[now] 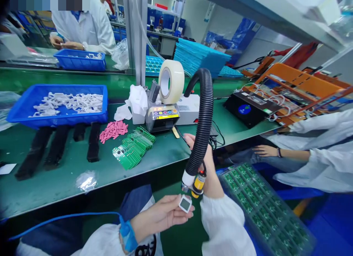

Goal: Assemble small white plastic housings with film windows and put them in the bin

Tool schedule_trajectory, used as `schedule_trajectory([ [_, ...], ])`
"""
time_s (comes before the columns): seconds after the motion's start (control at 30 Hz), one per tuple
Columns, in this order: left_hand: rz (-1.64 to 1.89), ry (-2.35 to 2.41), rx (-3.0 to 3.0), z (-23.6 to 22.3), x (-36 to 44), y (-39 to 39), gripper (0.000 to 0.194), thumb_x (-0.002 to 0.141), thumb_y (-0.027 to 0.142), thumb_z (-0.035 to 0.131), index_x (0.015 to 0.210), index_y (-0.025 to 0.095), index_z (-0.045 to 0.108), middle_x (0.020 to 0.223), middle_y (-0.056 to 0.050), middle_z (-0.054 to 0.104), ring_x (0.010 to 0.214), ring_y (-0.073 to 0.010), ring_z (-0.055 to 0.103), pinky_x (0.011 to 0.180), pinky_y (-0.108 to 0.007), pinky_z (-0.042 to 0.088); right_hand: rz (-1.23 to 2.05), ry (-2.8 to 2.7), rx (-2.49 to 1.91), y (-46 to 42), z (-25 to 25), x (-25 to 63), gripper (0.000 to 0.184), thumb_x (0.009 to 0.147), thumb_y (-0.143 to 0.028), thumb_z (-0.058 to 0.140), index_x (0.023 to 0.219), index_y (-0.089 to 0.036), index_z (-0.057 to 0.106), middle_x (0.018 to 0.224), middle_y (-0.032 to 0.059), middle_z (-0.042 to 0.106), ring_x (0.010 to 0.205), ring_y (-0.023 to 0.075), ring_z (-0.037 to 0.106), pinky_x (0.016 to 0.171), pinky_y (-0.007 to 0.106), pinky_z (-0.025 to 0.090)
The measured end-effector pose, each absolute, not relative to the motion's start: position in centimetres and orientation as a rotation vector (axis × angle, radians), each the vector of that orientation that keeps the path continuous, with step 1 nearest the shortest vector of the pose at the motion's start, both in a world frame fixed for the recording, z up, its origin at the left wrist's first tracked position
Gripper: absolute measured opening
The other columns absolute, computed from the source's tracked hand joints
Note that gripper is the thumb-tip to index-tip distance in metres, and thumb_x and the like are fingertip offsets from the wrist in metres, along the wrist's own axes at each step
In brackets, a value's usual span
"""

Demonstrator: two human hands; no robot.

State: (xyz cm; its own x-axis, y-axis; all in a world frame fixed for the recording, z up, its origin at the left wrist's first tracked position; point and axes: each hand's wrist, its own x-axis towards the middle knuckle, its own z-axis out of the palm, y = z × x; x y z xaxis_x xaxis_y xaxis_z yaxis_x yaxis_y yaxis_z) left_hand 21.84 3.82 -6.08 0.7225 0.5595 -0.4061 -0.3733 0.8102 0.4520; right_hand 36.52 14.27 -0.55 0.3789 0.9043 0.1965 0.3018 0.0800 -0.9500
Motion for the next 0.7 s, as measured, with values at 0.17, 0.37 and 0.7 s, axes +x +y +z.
schedule_trajectory([
  [0.17,0.573,0.553,0.296,-6.7,22.6,3.6,0.026,0.081,0.040,0.061,0.087,0.018,0.075,0.086,-0.006,0.076,0.094,-0.0222,0.070,0.096,-0.039,0.044,0.796,-1.240,-1.507,19.0,-1.3,34.9,0.030,0.076,-0.041,0.070,0.092,-0.015,0.071,0.092,0.0071,0.071,0.082,0.0177,0.064,0.072,0.030,0.050],
  [0.37,0.618,0.542,0.284,-6.9,21.5,3.7,0.031,0.080,0.045,0.061,0.088,0.018,0.074,0.091,-0.006,0.075,0.098,-0.0251,0.067,0.099,-0.042,0.041,0.822,-1.258,-1.534,21.5,-2.0,33.9,0.017,0.087,-0.028,0.062,0.088,-0.011,0.063,0.085,0.0014,0.067,0.075,0.0122,0.064,0.071,0.031,0.055],
  [0.7,0.703,0.637,0.047,-4.5,16.2,2.4,0.023,0.081,0.034,0.064,0.090,0.015,0.073,0.091,-0.007,0.077,0.080,-0.0134,0.071,0.073,-0.021,0.053,0.320,-1.028,-1.268,13.6,1.4,37.9,0.009,0.071,-0.022,0.070,0.070,-0.014,0.072,0.065,-0.0026,0.066,0.058,0.0079,0.059,0.055,0.021,0.043],
])
